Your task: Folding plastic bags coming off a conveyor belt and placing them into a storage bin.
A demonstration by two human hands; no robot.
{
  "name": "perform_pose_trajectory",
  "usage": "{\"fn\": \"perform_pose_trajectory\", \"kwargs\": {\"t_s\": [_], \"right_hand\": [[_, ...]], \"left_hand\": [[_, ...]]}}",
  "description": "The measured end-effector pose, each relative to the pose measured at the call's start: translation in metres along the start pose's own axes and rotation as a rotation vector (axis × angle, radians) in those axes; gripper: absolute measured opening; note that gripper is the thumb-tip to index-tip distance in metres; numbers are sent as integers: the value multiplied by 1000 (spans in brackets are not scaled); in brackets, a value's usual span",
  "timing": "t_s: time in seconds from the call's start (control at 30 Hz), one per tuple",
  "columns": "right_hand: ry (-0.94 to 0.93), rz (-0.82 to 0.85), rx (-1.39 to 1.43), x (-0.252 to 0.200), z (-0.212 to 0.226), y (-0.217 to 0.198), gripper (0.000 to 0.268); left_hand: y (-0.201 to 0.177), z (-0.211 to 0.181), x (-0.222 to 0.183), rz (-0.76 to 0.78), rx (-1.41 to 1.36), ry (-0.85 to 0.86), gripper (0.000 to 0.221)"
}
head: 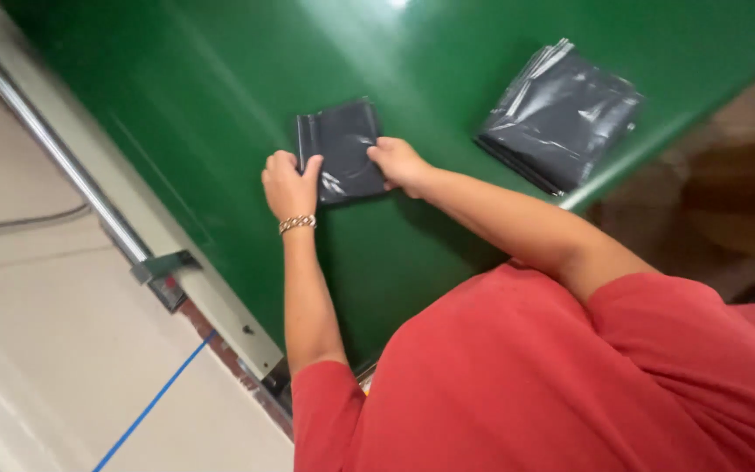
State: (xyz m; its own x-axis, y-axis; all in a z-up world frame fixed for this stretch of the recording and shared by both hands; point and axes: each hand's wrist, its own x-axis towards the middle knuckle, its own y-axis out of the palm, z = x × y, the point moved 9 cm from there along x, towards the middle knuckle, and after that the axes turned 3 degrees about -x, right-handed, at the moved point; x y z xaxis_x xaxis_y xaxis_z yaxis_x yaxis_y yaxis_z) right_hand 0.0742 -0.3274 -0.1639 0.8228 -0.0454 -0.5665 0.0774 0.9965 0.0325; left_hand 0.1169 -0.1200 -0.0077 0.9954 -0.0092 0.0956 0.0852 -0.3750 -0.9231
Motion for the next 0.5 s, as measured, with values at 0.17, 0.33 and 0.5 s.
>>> {"fn": "perform_pose_trajectory", "kwargs": {"t_s": [0.17,0.33,0.5], "right_hand": [[-157,51,146,-71,60,-46,50],[-604,-85,-17,-179,161,-184,86],[-718,-410,-147,-221,164,-283,69]], "left_hand": [[-61,-105,-30,-98,-163,400,40],[-85,-241,-50,-38,-417,699,47],[14,-334,-15,102,-426,567,42]]}}
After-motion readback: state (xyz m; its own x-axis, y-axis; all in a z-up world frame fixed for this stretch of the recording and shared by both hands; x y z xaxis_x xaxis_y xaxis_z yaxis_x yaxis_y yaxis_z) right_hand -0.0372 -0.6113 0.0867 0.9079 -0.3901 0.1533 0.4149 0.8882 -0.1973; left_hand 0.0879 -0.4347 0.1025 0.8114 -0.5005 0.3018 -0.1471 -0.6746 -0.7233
